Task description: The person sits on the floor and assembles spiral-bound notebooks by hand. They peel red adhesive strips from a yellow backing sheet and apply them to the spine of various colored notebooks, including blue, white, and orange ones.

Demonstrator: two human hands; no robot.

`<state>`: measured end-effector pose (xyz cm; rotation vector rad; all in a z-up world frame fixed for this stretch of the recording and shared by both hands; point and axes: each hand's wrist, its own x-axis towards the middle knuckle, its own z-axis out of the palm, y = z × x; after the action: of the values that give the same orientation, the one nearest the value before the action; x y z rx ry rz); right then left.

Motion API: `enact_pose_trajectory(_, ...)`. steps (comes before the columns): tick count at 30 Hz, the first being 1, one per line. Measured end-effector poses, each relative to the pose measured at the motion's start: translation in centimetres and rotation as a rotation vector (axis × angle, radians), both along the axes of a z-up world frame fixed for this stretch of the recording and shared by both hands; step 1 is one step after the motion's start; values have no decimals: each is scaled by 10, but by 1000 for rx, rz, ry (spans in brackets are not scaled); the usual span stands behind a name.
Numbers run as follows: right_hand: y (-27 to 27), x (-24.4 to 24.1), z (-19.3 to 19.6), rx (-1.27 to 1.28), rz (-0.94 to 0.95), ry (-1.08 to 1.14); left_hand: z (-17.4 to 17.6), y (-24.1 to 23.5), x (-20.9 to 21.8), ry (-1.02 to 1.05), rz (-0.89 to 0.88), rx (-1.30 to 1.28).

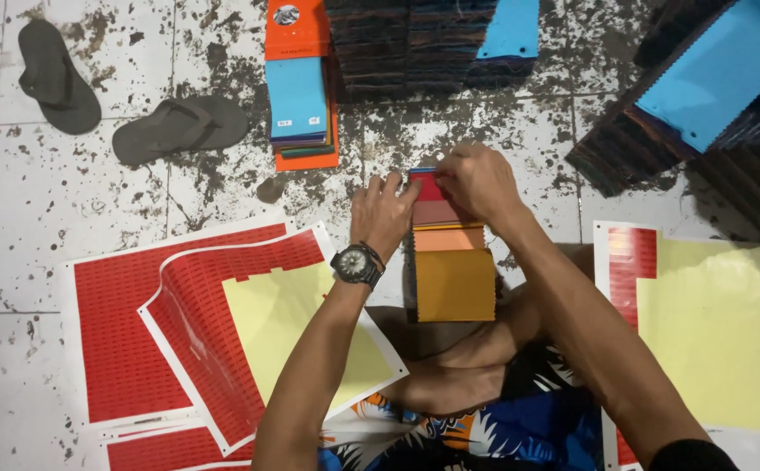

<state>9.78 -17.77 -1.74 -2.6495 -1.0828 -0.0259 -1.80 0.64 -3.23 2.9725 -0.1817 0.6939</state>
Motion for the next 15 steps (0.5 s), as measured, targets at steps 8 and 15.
enact_pose_trajectory(8, -6, -11, -32, 243, 86, -376, -8, -2, -4, -13, 65, -133)
enact_pose_trajectory(15, -29, -33, 17, 127, 286, -20, 23, 8, -8, 113, -38, -686)
